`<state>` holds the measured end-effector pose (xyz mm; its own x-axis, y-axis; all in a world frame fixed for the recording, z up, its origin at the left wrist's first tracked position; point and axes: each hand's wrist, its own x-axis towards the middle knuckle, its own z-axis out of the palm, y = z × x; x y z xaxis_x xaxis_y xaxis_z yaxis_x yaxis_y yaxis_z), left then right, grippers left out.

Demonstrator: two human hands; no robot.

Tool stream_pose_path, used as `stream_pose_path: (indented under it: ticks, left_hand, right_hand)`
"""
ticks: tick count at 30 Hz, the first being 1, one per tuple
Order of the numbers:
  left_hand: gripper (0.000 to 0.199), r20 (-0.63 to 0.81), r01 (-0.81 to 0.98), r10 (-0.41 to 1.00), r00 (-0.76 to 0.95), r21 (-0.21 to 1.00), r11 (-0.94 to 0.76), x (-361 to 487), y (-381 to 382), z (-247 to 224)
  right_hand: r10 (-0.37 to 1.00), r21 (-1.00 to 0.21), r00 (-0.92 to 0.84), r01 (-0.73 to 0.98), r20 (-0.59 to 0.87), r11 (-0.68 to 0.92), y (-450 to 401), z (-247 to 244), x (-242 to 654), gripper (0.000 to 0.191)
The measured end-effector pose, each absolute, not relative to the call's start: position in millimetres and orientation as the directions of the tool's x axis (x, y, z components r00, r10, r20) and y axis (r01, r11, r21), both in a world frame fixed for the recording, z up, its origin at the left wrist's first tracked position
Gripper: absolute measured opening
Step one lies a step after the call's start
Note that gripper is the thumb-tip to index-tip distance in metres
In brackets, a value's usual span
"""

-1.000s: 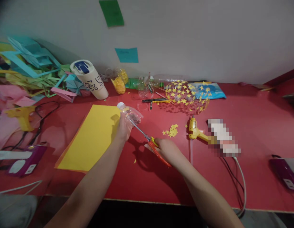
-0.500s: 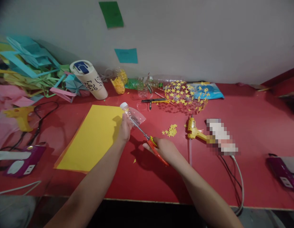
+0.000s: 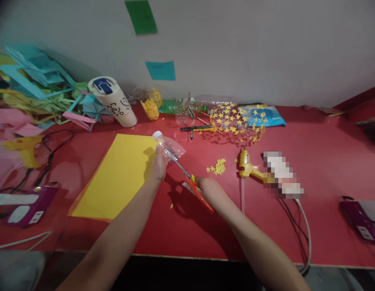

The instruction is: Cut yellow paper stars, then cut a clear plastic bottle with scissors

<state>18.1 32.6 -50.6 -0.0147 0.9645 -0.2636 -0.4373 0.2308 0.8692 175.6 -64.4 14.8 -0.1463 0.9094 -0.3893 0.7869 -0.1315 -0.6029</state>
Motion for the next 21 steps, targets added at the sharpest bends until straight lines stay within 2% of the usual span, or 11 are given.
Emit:
stream_pose_path:
  ticks: [7, 21]
  left_hand:
    - [0.044, -0.222, -0.342, 0.974, -0.045, 0.920, 0.193, 19.3, 27.0, -53.9]
    - [0.037, -0.244, -0.339, 0.967, -0.071, 0.918, 0.207, 20.3, 27.3, -60.2]
  right_hand:
    - [0.909, -0.641, -0.151, 0.752, -0.389, -0.150, -64.4, 20.1, 175.3, 0.055]
    - [0.913, -0.672, -0.126, 0.716, -0.389, -0.188, -65.8, 18.3, 175.3, 0.057]
